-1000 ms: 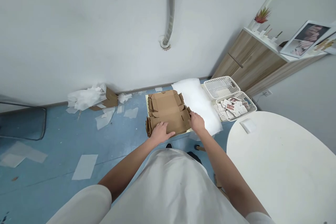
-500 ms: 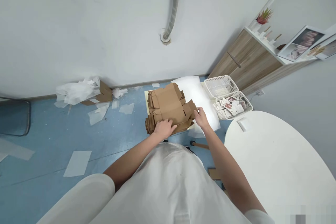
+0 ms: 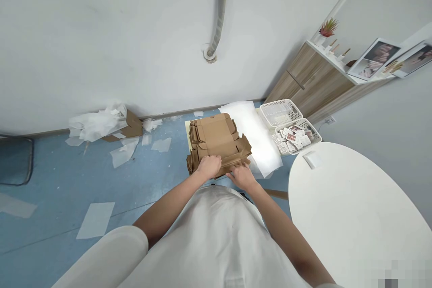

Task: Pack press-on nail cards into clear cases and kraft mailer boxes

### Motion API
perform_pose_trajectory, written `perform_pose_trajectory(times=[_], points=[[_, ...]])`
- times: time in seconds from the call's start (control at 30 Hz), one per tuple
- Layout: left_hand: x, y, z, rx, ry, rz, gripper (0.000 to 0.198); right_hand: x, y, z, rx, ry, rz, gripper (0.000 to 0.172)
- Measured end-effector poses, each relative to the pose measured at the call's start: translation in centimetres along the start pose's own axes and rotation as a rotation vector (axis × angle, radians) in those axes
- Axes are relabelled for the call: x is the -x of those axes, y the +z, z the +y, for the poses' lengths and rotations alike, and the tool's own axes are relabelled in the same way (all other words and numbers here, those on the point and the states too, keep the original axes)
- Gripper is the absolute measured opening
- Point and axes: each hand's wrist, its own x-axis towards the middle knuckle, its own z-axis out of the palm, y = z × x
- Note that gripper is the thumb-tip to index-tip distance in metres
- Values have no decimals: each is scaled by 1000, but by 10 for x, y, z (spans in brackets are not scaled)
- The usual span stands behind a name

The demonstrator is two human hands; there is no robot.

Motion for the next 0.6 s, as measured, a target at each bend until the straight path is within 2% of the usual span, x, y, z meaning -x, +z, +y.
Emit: perform_pose_trajectory(times=[0.1,0.2,0.27,0.33,0.37,0.43,0.53,0.6], points=[[5,-5,-5,36,-65,79,25,1,9,10,-138,16,1,35],[11,-8,-6,54,-74,138,19,3,-2,24,-489,66,57,56],[15,-8,-5,62,-62,144,18,2,-17,33,-733,163,168,65],[17,-8,-3,73,-53,132,18,-1,-33,39,-819,274,345,68],[17,-7,-1,78,-47,125,18,-4,-40,40,-819,328,404,67],[18,-6,2,86,-29,122,18,-10,-50,41,-830,376,381,59],[19,-6,6,115,18,137,16,-19,-56,38,-786,367,304,42],[21,-6,8,176,73,158,14,-21,-55,37,-742,334,346,38]])
